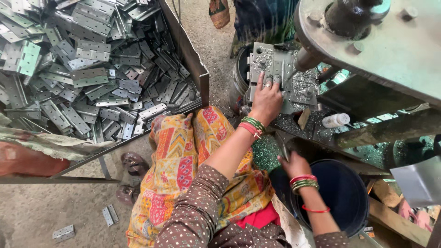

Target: The person sits on the floor and repeatedly picks up metal hinge pieces from a nearby bin. She places each piece into a press machine, operates the lever to process it, and then removes the finished piece to place it into a pile.

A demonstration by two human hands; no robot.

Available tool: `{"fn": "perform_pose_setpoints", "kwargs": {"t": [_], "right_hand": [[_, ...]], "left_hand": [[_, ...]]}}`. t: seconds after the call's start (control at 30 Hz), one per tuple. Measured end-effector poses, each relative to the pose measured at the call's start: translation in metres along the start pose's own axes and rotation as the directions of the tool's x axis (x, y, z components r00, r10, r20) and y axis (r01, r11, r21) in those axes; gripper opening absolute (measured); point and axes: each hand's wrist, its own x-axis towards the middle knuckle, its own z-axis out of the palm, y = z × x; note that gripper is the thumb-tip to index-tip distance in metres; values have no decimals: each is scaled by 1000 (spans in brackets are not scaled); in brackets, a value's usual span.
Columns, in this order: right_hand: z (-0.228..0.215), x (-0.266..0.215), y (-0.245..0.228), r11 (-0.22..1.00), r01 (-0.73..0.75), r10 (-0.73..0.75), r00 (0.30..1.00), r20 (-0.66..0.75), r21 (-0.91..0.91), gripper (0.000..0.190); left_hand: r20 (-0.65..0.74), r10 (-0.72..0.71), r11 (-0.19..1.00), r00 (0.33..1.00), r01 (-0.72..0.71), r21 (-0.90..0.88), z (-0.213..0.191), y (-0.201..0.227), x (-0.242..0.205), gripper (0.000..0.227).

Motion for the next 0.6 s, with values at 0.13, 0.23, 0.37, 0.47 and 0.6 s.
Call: {"fn": "perform_pose_setpoints", "kwargs": {"t": [0.13, 0.23, 0.37, 0.47, 0.6], "right_hand": [[53, 0, 3, 966, 200, -153, 953, -261, 166, 39], [80, -10, 8, 970, 177, -128, 955, -268, 168, 39], [47, -4, 6, 975, 172, -145, 972, -187, 139, 52], [3, -3, -6, 998, 59, -59, 998, -12, 22, 61], [-25, -6, -5, 993, 115, -115, 993, 9, 1, 57]], "left_hand": [[-146, 7, 999, 989, 0, 45, 4, 1, -2, 30], [-108, 9, 1000, 994, -6, 24, 1, 3, -13, 27], [-2, -11, 998, 1000, 11, -65, -5, 4, -6, 26], [-165, 31, 999, 986, -32, -7, -5, -1, -2, 27], [-44, 1, 1000, 999, -2, -19, 12, -3, 10, 25]]}}
